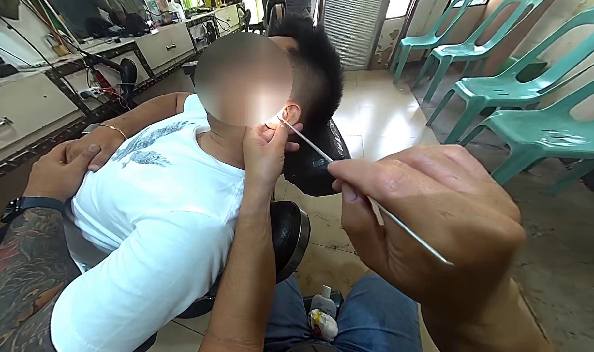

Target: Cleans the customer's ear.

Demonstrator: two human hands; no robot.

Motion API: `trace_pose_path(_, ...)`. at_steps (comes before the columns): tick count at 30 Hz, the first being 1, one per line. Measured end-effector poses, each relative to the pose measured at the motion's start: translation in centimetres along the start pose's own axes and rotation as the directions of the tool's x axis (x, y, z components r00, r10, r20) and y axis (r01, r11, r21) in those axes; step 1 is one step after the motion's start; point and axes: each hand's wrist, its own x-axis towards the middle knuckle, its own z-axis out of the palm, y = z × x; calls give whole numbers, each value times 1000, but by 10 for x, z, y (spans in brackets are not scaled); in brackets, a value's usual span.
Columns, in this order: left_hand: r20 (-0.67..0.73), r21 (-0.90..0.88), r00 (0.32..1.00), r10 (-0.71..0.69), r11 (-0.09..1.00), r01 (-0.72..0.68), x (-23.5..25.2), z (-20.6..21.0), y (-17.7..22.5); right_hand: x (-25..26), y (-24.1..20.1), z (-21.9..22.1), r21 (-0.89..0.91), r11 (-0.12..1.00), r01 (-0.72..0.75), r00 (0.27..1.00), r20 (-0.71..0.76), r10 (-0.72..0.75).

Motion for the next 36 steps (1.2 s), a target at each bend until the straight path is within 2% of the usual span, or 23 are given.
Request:
trace_pose_path(1,54,-41,993,108,994,-106,5,-7,-17,0,0,0,5,1000,2,1000,-5,-2)
trace_pose_path(2,79,-59,985,151,987,-147,7,-10,-25,0,1,0,5,1000,0,1000,-11,0)
trace_pose_path(5,-3,24,1000,-31,999,31,-3,4,10,0,2,1,-6,1000,-18,1000,-7,18)
trace_pose_path(6,-15,29,999,-49,998,49,-4,6,14,0,3,1,0,1000,-23,1000,-7,23)
trace_pose_path(18,-23,22,999,-41,999,41,-4,5,9,-10,14,0,103,987,-119,983,-127,132)
trace_pose_path(20,-29,81,998,-53,995,55,-20,14,25,-10,16,1,105,986,-133,979,-141,147)
trace_pose_path(22,-50,200,991,-122,971,130,-49,31,56,-11,18,1,109,983,-147,976,-144,162)
trace_pose_path(28,-48,220,994,-98,970,107,-57,32,58,-14,23,5,174,970,-167,971,-142,193)
trace_pose_path(31,-126,301,981,-150,936,182,-65,40,75,-14,22,6,180,971,-160,972,-140,186)
trace_pose_path(34,-114,277,979,-170,941,196,-63,38,74,-15,20,7,169,977,-131,977,-146,156)
trace_pose_path(36,-50,213,991,-125,968,132,-57,31,58,-14,20,8,152,981,-124,980,-137,145)
